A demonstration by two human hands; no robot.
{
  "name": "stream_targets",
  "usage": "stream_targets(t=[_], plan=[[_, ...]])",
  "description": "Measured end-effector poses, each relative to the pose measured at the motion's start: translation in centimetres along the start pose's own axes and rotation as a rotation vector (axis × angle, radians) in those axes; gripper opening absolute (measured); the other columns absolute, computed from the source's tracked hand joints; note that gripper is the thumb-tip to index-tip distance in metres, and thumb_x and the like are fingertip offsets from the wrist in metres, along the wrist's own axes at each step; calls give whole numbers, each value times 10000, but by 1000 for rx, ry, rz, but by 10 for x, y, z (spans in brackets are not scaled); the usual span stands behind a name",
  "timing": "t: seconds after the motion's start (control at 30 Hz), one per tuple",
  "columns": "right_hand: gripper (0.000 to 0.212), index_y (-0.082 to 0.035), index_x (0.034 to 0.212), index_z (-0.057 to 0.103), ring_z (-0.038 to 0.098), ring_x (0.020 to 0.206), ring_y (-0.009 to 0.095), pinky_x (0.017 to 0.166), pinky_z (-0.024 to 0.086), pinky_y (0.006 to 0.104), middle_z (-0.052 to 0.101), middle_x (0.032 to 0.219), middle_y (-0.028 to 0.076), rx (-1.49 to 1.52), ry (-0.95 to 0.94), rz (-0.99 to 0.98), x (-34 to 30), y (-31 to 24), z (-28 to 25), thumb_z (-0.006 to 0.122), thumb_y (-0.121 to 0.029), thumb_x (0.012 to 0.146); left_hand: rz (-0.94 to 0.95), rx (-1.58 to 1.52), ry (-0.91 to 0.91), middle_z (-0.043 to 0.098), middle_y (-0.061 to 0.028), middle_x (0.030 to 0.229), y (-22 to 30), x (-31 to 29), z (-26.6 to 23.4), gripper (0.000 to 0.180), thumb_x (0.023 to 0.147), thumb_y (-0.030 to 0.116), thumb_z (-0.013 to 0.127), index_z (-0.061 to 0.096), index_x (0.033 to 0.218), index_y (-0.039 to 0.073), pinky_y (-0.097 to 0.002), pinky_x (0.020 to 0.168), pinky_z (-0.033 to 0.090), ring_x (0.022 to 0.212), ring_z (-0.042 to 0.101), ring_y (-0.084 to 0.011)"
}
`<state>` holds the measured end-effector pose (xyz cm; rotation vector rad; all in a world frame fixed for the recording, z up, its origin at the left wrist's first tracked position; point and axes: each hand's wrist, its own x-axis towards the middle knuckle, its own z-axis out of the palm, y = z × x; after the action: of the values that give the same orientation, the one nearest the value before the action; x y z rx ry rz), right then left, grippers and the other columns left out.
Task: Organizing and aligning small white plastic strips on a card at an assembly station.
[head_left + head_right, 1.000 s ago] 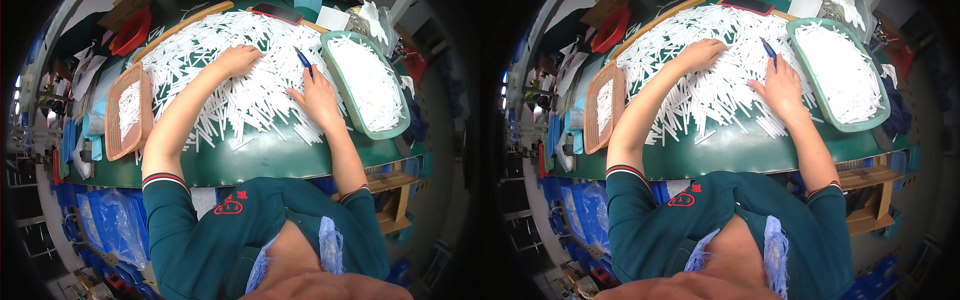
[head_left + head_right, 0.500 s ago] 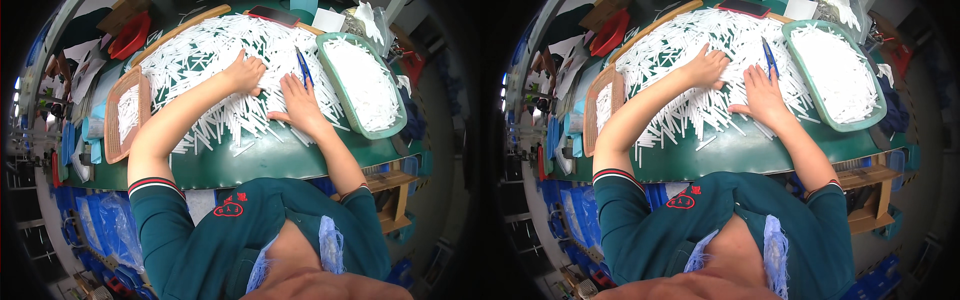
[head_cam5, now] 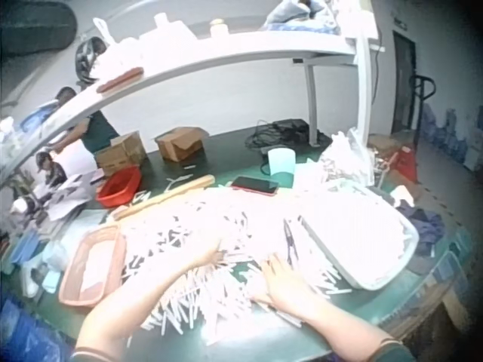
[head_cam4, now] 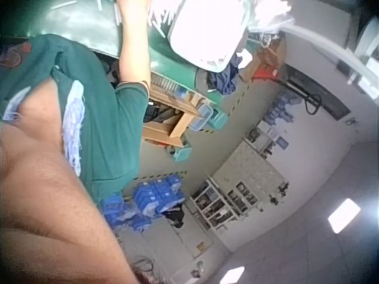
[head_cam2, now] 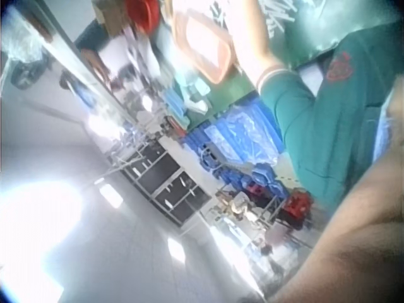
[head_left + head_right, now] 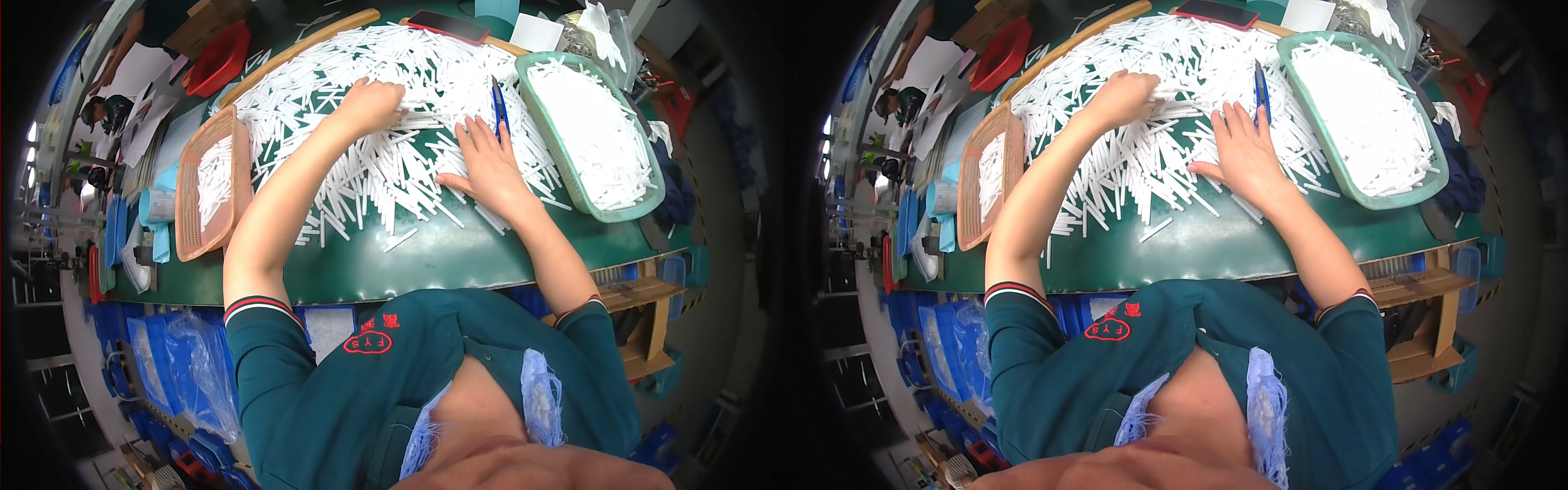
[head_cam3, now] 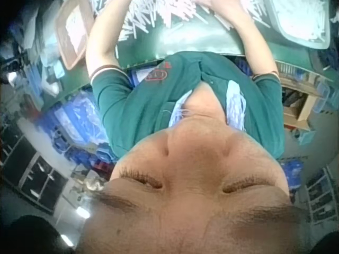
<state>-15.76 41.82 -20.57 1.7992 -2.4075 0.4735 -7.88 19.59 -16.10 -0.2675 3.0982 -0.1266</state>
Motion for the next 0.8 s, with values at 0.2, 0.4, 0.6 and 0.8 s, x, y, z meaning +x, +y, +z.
stream_targets(t=[0.2,0.4,0.6,0.8], plan=[[850,74,1267,387,279,1289,355,1063,144,518,370,1318,252,15,45,-41,0,-1,2,577,-568,743,-221,-264,164,640,-159,755,-17,-6,-16,248,783,290,617,660,912,83,-382,686,477,734,616,-323],[828,60,1279,376,282,1290,344,1069,153,497,376,1317,239,46,51,-78,0,-1,5,583,-544,752,-298,-345,343,637,-145,715,-30,-2,-9,247,774,305,627,666,894,93,-361,663,470,693,612,-314],[782,55,1277,377,285,1288,347,1067,166,500,380,1320,221,113,83,-95,3,-5,1,612,-483,760,-445,-316,224,652,-103,694,-45,-4,-5,217,761,270,622,673,838,73,-322,657,472,638,624,-228],[817,34,1305,340,289,1288,341,1073,181,470,381,1323,209,213,124,-125,5,-8,-4,650,-463,736,-557,-921,76,668,-122,791,-36,-20,-19,235,810,171,606,627,880,-53,-277,599,523,796,658,-181]])
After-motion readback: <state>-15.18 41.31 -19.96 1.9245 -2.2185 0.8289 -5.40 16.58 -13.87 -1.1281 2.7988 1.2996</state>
